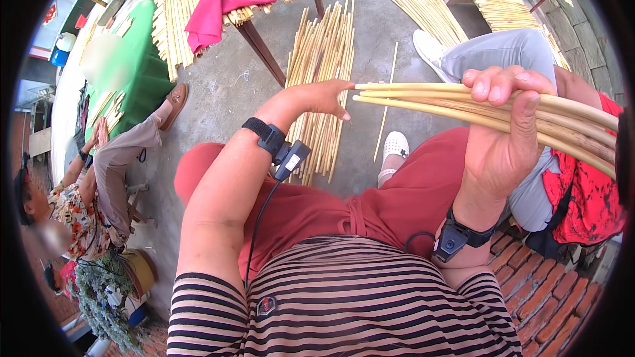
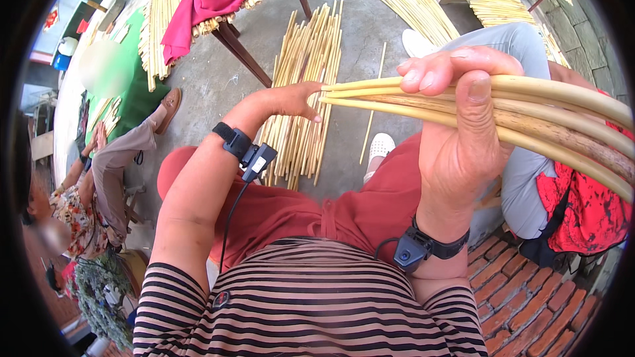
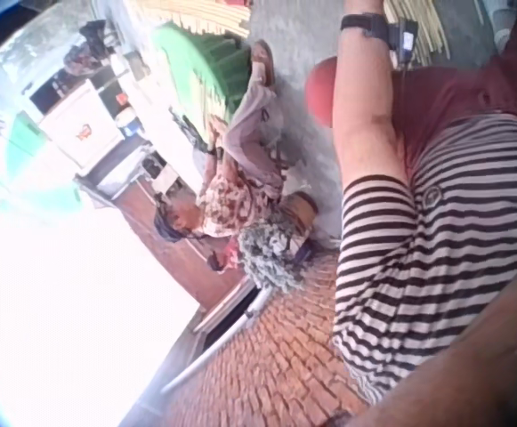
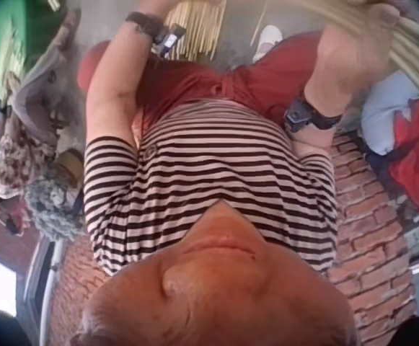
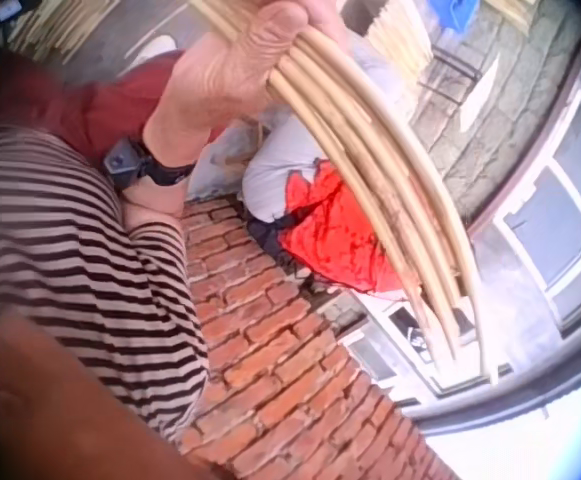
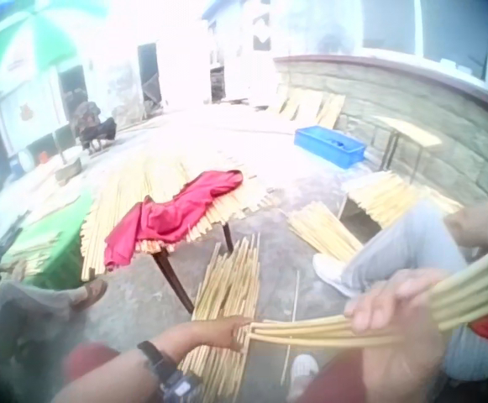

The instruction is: The person sits on the floor and sorts thin bamboo sticks by hand. They pick up sticks from a pile, inspect them, and arrange them into a neat bundle, occasionally placing them on a nearby table. Other people are visible in the background performing similar tasks.

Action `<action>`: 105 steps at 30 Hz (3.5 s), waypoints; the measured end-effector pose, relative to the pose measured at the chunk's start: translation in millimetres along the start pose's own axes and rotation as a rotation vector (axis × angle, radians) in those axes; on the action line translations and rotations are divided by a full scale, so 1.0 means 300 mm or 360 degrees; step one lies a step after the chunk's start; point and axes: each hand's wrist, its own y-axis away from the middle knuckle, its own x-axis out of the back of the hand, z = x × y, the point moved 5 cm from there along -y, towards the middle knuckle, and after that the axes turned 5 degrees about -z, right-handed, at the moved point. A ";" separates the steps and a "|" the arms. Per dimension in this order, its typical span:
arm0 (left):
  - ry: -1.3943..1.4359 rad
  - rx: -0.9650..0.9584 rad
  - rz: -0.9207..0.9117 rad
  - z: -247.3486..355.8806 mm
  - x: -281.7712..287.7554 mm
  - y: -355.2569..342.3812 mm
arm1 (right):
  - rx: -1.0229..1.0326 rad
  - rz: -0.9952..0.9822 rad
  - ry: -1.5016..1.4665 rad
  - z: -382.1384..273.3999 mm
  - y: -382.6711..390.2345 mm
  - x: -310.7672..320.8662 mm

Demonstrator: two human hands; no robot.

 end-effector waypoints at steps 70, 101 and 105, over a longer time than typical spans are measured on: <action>0.0408 0.1580 0.0755 -0.698 -0.226 -0.315 | -0.1070 0.0365 -0.0373 0.232 0.093 0.130; 0.0667 -0.0752 0.1570 0.913 0.522 0.565 | -0.1026 -0.0473 -0.0010 0.219 0.158 -0.112; 0.0634 -0.0606 0.1477 0.786 0.492 0.497 | -0.0939 -0.0080 0.0084 0.212 0.132 0.005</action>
